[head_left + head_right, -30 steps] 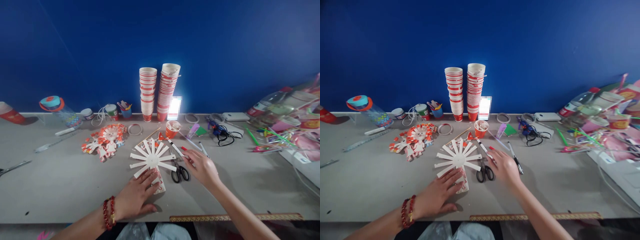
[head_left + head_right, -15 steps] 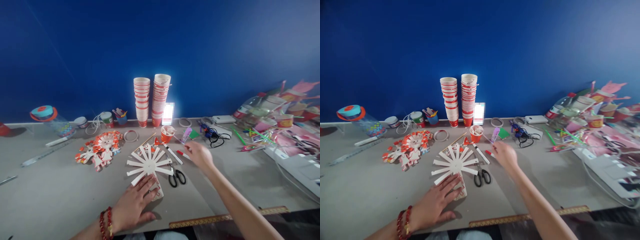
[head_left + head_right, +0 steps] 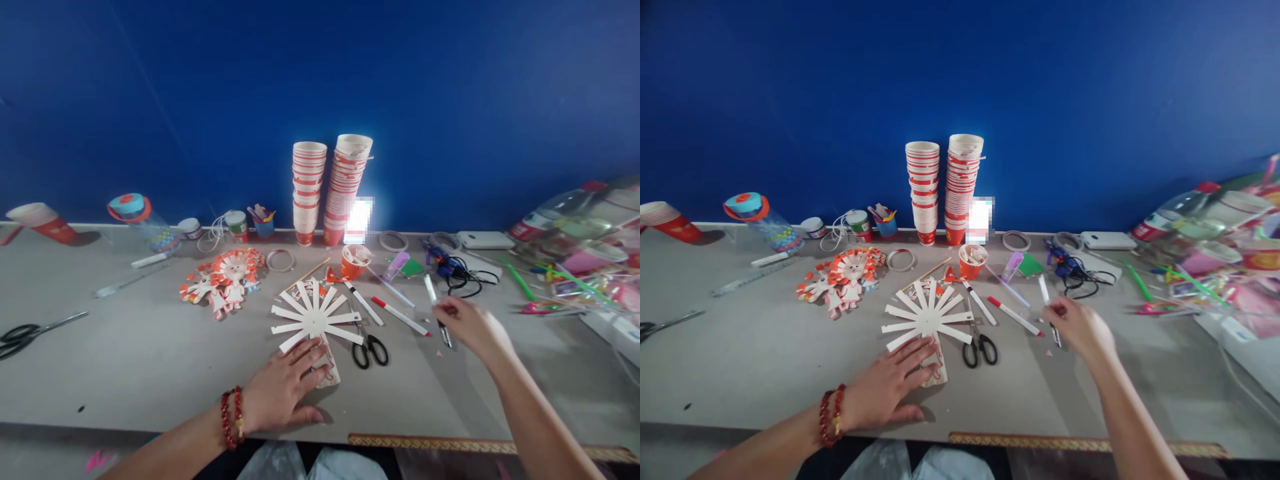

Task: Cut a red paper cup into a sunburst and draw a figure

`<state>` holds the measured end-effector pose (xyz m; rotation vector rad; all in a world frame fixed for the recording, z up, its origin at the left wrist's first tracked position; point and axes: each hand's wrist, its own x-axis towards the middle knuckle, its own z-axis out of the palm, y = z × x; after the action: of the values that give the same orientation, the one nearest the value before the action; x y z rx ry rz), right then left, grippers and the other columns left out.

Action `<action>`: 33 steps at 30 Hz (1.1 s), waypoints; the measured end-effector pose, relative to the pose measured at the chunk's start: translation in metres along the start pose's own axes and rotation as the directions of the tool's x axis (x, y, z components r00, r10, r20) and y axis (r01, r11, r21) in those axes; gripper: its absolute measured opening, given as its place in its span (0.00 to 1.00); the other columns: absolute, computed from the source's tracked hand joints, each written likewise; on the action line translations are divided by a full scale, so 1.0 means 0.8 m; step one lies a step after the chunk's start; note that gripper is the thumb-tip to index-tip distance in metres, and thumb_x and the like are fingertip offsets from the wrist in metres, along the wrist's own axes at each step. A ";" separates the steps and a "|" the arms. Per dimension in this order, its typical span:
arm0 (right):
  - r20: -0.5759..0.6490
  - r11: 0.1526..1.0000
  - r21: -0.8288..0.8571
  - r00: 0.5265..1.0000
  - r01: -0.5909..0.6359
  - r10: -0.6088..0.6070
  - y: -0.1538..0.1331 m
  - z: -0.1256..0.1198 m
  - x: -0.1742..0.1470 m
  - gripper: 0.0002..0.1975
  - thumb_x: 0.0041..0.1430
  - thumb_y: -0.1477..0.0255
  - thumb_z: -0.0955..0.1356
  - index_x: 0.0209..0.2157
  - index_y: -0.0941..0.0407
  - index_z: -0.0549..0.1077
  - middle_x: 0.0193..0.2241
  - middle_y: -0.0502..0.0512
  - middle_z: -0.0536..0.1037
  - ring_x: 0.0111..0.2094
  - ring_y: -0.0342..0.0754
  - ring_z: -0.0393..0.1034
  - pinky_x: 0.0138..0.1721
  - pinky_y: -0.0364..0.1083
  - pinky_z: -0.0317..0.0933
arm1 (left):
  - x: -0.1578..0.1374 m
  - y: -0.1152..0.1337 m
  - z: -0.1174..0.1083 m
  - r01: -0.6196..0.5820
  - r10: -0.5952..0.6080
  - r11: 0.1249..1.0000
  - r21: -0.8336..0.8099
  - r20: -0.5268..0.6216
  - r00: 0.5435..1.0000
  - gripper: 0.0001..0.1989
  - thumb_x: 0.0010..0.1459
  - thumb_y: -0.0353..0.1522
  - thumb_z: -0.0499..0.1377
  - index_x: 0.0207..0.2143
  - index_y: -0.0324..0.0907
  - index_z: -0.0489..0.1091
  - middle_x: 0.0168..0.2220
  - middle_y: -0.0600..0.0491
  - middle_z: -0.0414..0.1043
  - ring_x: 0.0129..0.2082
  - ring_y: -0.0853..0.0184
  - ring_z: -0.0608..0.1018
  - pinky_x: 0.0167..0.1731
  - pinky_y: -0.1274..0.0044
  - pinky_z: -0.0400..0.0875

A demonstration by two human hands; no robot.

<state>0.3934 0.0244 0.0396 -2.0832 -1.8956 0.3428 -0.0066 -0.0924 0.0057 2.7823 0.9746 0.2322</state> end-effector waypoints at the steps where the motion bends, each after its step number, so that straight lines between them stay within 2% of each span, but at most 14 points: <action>1: -0.043 0.999 0.040 0.999 -0.014 0.016 -0.003 -0.004 -0.004 0.10 0.56 0.62 0.65 0.28 0.52 0.71 0.27 0.58 0.79 0.28 0.55 0.73 0.28 0.49 0.60 | 0.000 0.000 0.001 0.003 -0.003 1.000 0.004 0.001 1.000 0.36 0.62 0.54 0.48 0.65 0.45 0.54 0.68 0.47 0.49 0.68 0.54 0.52 0.62 0.61 0.57; 2: -0.070 0.994 0.105 0.997 -0.014 0.021 -0.008 -0.009 -0.010 0.11 0.58 0.60 0.64 0.30 0.52 0.70 0.25 0.57 0.78 0.26 0.54 0.72 0.27 0.49 0.61 | -0.001 0.000 0.002 0.005 -0.005 1.000 0.006 -0.001 1.000 0.36 0.61 0.54 0.48 0.65 0.45 0.54 0.68 0.47 0.50 0.67 0.54 0.53 0.62 0.61 0.57; 3: -0.053 0.950 0.313 0.998 -0.011 0.030 -0.016 -0.013 -0.018 0.11 0.57 0.59 0.66 0.31 0.53 0.69 0.22 0.56 0.77 0.22 0.52 0.70 0.24 0.48 0.61 | 0.000 -0.001 0.002 0.009 -0.009 1.000 0.007 -0.006 1.000 0.36 0.61 0.55 0.48 0.64 0.45 0.55 0.68 0.47 0.51 0.67 0.54 0.54 0.62 0.62 0.57; 5: -0.032 0.766 0.642 0.999 0.030 -0.013 -0.037 -0.019 -0.036 0.13 0.53 0.59 0.70 0.32 0.53 0.69 0.20 0.53 0.75 0.19 0.49 0.67 0.21 0.47 0.61 | 0.001 -0.001 0.002 0.009 -0.009 1.000 0.009 -0.017 1.000 0.35 0.61 0.55 0.48 0.63 0.45 0.56 0.67 0.47 0.52 0.67 0.55 0.55 0.63 0.63 0.56; 7: 0.019 0.604 0.796 0.997 0.031 -0.076 -0.062 -0.018 -0.055 0.13 0.53 0.60 0.72 0.32 0.54 0.70 0.16 0.48 0.71 0.18 0.45 0.65 0.19 0.43 0.59 | 0.002 -0.001 0.000 -0.009 0.009 1.000 0.012 -0.026 1.000 0.35 0.61 0.55 0.48 0.63 0.43 0.58 0.66 0.46 0.54 0.66 0.56 0.55 0.63 0.64 0.54; 9: 0.111 0.465 0.885 0.984 -0.032 -0.142 -0.086 -0.011 -0.073 0.12 0.55 0.62 0.71 0.34 0.54 0.70 0.14 0.44 0.68 0.15 0.41 0.62 0.17 0.41 0.55 | 0.004 -0.001 -0.003 -0.031 0.032 0.999 0.012 -0.035 0.999 0.34 0.62 0.54 0.48 0.62 0.42 0.59 0.66 0.46 0.55 0.66 0.56 0.55 0.64 0.64 0.54; 11: 0.279 0.336 0.921 0.935 -0.196 -0.220 -0.104 -0.001 -0.089 0.11 0.57 0.63 0.71 0.37 0.54 0.70 0.15 0.45 0.70 0.15 0.42 0.65 0.18 0.41 0.59 | 0.005 -0.001 -0.006 -0.043 0.043 0.999 0.007 -0.048 0.998 0.34 0.62 0.55 0.48 0.61 0.42 0.60 0.66 0.45 0.56 0.66 0.56 0.55 0.63 0.65 0.55; 13: 0.347 0.194 0.934 0.895 -0.301 -0.280 -0.113 0.011 -0.102 0.12 0.55 0.64 0.72 0.37 0.54 0.70 0.22 0.51 0.77 0.21 0.46 0.71 0.22 0.43 0.64 | 0.005 -0.001 -0.007 -0.039 0.039 0.999 -0.006 -0.054 0.998 0.34 0.62 0.54 0.48 0.61 0.42 0.59 0.66 0.45 0.55 0.66 0.55 0.55 0.63 0.65 0.56; 16: 0.393 0.072 0.918 0.869 -0.390 -0.300 -0.110 0.026 -0.116 0.13 0.49 0.66 0.75 0.36 0.52 0.72 0.35 0.58 0.82 0.32 0.51 0.76 0.24 0.44 0.66 | 0.004 -0.001 -0.008 -0.025 0.024 0.999 -0.028 -0.042 0.999 0.33 0.63 0.53 0.48 0.62 0.42 0.58 0.66 0.46 0.55 0.67 0.56 0.55 0.62 0.65 0.56; 21: 0.452 0.070 0.887 0.827 -0.457 -0.333 -0.101 0.036 -0.129 0.17 0.41 0.61 0.76 0.32 0.51 0.73 0.43 0.61 0.79 0.34 0.57 0.74 0.23 0.48 0.65 | 0.004 0.000 -0.013 -0.008 0.007 0.999 -0.051 -0.017 1.000 0.30 0.65 0.50 0.48 0.62 0.43 0.58 0.67 0.46 0.53 0.67 0.56 0.55 0.60 0.66 0.59; 23: 0.416 0.061 0.904 0.836 -0.424 -0.358 -0.106 0.037 -0.128 0.17 0.43 0.57 0.75 0.29 0.52 0.71 0.36 0.58 0.78 0.30 0.53 0.72 0.29 0.51 0.66 | 0.004 0.000 -0.013 -0.006 0.006 0.999 -0.053 -0.012 1.000 0.31 0.64 0.51 0.48 0.62 0.43 0.58 0.67 0.46 0.54 0.66 0.55 0.55 0.59 0.66 0.60; 25: 0.370 0.059 0.926 0.861 -0.374 -0.349 -0.115 0.039 -0.125 0.17 0.48 0.58 0.74 0.27 0.53 0.66 0.25 0.50 0.73 0.23 0.45 0.66 0.29 0.47 0.62 | 0.004 -0.001 -0.011 -0.007 0.007 0.999 -0.037 -0.005 1.000 0.32 0.63 0.52 0.48 0.62 0.42 0.58 0.67 0.47 0.53 0.66 0.55 0.55 0.60 0.65 0.59; 29: 0.419 0.260 0.900 0.857 -0.349 -0.300 -0.130 0.045 -0.119 0.14 0.58 0.59 0.71 0.38 0.52 0.65 0.22 0.45 0.68 0.16 0.37 0.51 0.19 0.39 0.45 | 0.002 -0.002 -0.006 -0.009 0.009 1.000 -0.003 -0.011 1.000 0.32 0.64 0.51 0.48 0.63 0.43 0.57 0.67 0.47 0.53 0.66 0.56 0.55 0.62 0.65 0.55; 33: 0.445 0.464 0.844 0.834 -0.269 -0.325 -0.133 0.043 -0.115 0.18 0.60 0.53 0.67 0.36 0.55 0.67 0.24 0.48 0.71 0.18 0.37 0.54 0.19 0.38 0.47 | 0.002 -0.002 -0.003 -0.008 0.008 1.000 0.008 -0.007 1.000 0.33 0.63 0.51 0.50 0.64 0.43 0.56 0.66 0.46 0.54 0.66 0.55 0.56 0.62 0.65 0.57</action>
<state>0.2736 -0.0561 0.0458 -1.2165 -1.3906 1.7002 -0.0070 -0.0901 0.0080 2.7946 0.9681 0.2397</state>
